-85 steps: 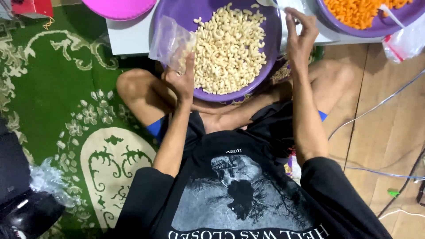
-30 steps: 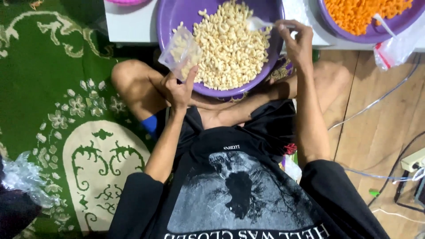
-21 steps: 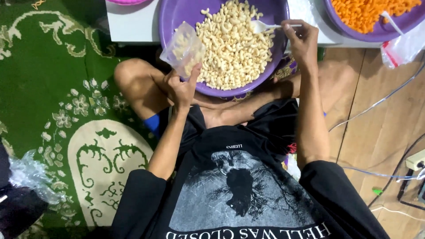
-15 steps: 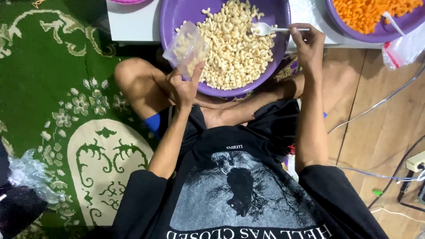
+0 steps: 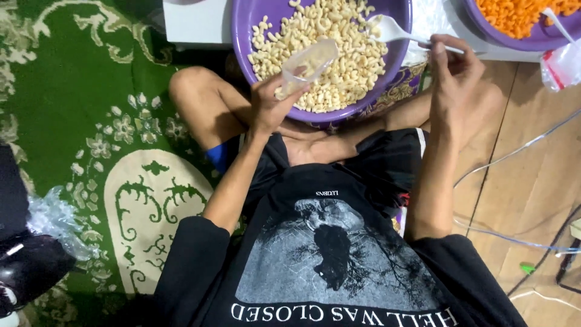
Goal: A person sitting on the floor manually scoops puffed snacks from a large bowl into small plastic bags using a spoon.
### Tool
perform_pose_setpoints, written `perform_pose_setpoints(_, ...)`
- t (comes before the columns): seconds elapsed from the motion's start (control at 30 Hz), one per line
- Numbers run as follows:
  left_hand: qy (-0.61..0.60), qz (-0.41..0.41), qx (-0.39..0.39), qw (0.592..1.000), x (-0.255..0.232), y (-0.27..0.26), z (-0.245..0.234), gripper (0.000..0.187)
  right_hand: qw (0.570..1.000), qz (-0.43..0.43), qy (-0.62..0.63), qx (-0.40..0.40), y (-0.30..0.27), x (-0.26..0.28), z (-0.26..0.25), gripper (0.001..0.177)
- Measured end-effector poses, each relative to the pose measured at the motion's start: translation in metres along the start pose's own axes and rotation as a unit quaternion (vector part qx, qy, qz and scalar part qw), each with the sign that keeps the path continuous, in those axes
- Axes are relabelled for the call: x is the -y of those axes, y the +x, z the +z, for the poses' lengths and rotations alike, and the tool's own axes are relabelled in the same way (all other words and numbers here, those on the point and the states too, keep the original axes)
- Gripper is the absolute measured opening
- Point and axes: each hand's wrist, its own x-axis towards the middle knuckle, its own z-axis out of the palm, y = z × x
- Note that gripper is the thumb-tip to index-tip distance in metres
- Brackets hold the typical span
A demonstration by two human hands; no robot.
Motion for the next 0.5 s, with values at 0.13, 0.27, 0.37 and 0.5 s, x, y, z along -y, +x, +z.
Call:
perform_pose_setpoints(0.13, -0.023, 0.003, 0.035, 0.999, -0.018, 0.001, -0.003, 0.027, 0.999, -0.025, 0.030, 0.022, -0.013, 0.019, -0.008, 0.022)
perform_pose_setpoints(0.27, -0.059, 0.020, 0.071, 0.996, -0.016, -0.004, 0.004, 0.026, 0.996, -0.038, 0.038, 0.069, -0.022, 0.041, -0.016, 0.021)
perform_pose_setpoints(0.37, -0.057, 0.013, 0.096, 0.994, -0.018, -0.009, 0.007, 0.029, 0.992, -0.060, 0.008, 0.113, -0.022, 0.047, -0.022, 0.020)
perform_pose_setpoints(0.5, -0.090, 0.010, 0.140, 0.986, -0.032, -0.006, 0.008, 0.030, 0.986, -0.078, -0.017, 0.148, -0.022, 0.063, -0.022, 0.022)
